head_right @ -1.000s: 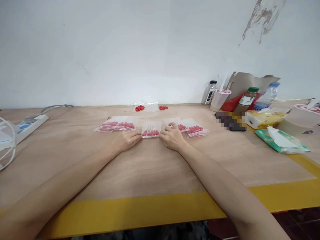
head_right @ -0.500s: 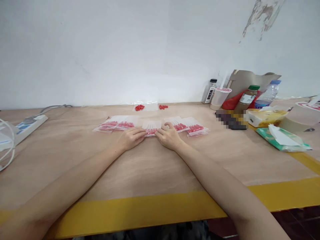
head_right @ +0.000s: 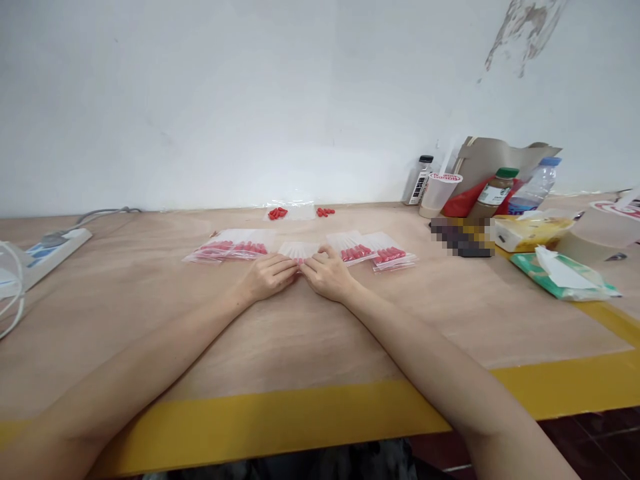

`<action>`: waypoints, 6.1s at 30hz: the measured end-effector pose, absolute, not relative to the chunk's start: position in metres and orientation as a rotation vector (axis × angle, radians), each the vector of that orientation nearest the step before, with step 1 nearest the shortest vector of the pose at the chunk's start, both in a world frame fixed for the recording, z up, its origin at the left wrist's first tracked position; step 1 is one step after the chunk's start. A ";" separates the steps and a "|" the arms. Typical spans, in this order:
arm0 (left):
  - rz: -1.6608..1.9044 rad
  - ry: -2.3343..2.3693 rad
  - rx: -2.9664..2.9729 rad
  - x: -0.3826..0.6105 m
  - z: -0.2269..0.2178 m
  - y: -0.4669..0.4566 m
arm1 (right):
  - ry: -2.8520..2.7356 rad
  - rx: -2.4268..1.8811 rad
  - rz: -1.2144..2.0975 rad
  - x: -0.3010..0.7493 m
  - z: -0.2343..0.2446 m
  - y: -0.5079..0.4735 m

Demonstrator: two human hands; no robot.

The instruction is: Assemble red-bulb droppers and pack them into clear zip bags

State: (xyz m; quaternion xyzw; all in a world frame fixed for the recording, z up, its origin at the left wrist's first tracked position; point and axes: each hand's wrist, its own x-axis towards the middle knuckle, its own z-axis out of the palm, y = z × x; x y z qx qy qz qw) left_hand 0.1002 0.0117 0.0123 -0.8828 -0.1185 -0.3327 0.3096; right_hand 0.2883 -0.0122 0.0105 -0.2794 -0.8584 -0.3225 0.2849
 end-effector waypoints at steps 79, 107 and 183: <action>-0.883 -1.124 -2.932 0.070 0.012 -0.006 | -2.603 -1.166 -0.265 0.305 0.042 -0.025; -0.876 -0.517 -2.263 0.067 0.015 -0.001 | -2.268 -0.808 -0.875 0.309 0.006 -0.013; -0.790 -0.468 -2.305 0.059 0.019 -0.004 | -2.185 -0.888 -0.647 0.305 0.007 -0.017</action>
